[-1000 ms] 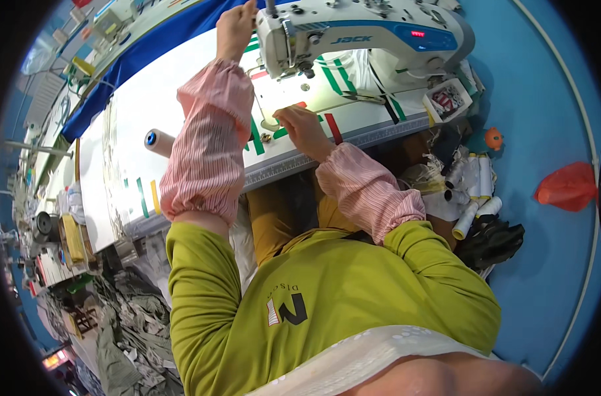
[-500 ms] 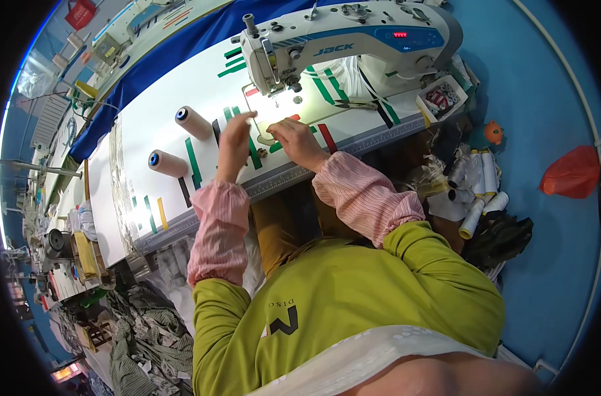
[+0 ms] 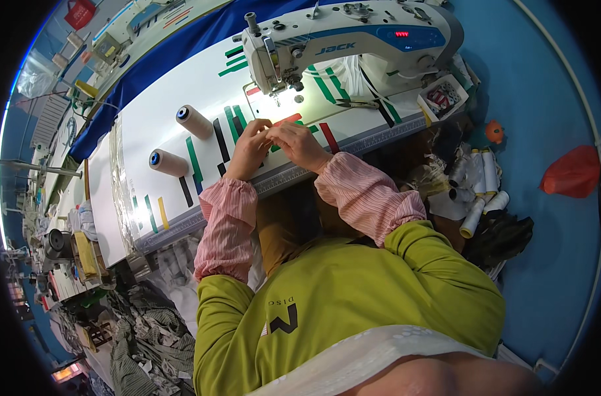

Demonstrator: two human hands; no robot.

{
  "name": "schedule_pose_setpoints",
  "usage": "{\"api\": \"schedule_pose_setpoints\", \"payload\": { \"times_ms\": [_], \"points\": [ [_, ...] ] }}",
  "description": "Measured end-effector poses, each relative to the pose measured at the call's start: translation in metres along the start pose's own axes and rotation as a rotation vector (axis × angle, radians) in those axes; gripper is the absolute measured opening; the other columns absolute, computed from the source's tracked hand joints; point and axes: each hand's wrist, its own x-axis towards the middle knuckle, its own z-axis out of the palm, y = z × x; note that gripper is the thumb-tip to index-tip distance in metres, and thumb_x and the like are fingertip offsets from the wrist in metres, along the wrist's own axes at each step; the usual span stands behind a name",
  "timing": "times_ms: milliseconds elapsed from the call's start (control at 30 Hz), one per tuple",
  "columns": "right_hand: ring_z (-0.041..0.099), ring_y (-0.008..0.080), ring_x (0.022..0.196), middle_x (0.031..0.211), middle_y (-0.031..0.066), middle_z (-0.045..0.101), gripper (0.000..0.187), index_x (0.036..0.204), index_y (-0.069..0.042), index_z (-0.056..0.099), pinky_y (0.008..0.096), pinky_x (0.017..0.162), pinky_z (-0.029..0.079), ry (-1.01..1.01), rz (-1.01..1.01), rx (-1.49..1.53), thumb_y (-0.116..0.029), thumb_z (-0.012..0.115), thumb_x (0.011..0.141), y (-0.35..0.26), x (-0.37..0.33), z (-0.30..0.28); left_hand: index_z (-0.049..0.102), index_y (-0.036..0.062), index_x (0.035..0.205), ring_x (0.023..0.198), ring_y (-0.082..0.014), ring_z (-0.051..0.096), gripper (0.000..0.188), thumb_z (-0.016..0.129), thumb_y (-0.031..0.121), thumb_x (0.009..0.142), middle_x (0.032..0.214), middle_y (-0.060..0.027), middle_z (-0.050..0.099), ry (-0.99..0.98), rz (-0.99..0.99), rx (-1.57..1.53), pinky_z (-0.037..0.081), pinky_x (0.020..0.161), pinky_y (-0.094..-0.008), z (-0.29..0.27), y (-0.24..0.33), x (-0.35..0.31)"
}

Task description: Thread and operate an industrial sewing machine to stitch fabric.

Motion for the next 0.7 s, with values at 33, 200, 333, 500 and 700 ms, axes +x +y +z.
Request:
{"api": "schedule_pose_setpoints", "payload": {
  "times_ms": [33, 200, 333, 500, 700],
  "points": [
    [0.068, 0.0303, 0.084, 0.091, 0.0116, 0.067, 0.010, 0.102, -0.006, 0.061, 0.0374, 0.074, 0.055, -0.020, 0.024, 0.008, -0.007, 0.064, 0.093, -0.001, 0.000, 0.000, 0.066, 0.0034, 0.107, 0.093, -0.0285, 0.062, 0.032, 0.068, -0.008, 0.077, 0.103, -0.0117, 0.062, 0.002, -0.002, 0.003, 0.053, 0.077, -0.0371, 0.000, -0.004, -0.003],
    [0.067, 0.0312, 0.084, 0.091, 0.0119, 0.066, 0.013, 0.103, -0.005, 0.061, 0.0380, 0.075, 0.055, -0.050, 0.053, 0.005, -0.004, 0.064, 0.091, -0.001, -0.002, -0.001, 0.067, 0.0031, 0.101, 0.094, -0.0283, 0.062, 0.030, 0.070, -0.008, 0.074, 0.107, -0.0104, 0.062, 0.005, 0.114, 0.120, 0.053, 0.079, -0.0368, -0.001, -0.008, -0.004],
    [0.066, 0.0305, 0.086, 0.091, 0.0107, 0.065, 0.014, 0.103, -0.006, 0.061, 0.0381, 0.075, 0.054, -0.063, 0.000, -0.016, -0.002, 0.064, 0.089, 0.000, -0.005, -0.002, 0.068, 0.0028, 0.103, 0.097, -0.0290, 0.062, 0.033, 0.069, -0.009, 0.073, 0.105, -0.0106, 0.063, 0.139, -0.009, 0.028, 0.053, 0.082, -0.0372, 0.003, 0.010, 0.001],
    [0.066, 0.0301, 0.086, 0.090, 0.0101, 0.064, 0.015, 0.102, -0.007, 0.061, 0.0384, 0.076, 0.054, -0.061, -0.044, 0.023, -0.002, 0.065, 0.088, -0.002, -0.005, -0.001, 0.067, 0.0009, 0.107, 0.095, -0.0309, 0.064, 0.034, 0.067, -0.008, 0.073, 0.103, -0.0131, 0.065, 0.008, 0.071, 0.006, 0.052, 0.084, -0.0377, -0.002, 0.010, 0.003],
    [0.066, 0.0298, 0.086, 0.090, 0.0100, 0.065, 0.015, 0.102, -0.007, 0.061, 0.0381, 0.076, 0.055, -0.050, -0.065, 0.016, -0.002, 0.066, 0.088, -0.002, -0.004, -0.001, 0.066, -0.0002, 0.102, 0.090, -0.0335, 0.064, 0.029, 0.066, -0.007, 0.074, 0.093, -0.0135, 0.065, -0.029, 0.073, -0.009, 0.052, 0.077, -0.0375, -0.003, 0.000, -0.004]
  ]
}}
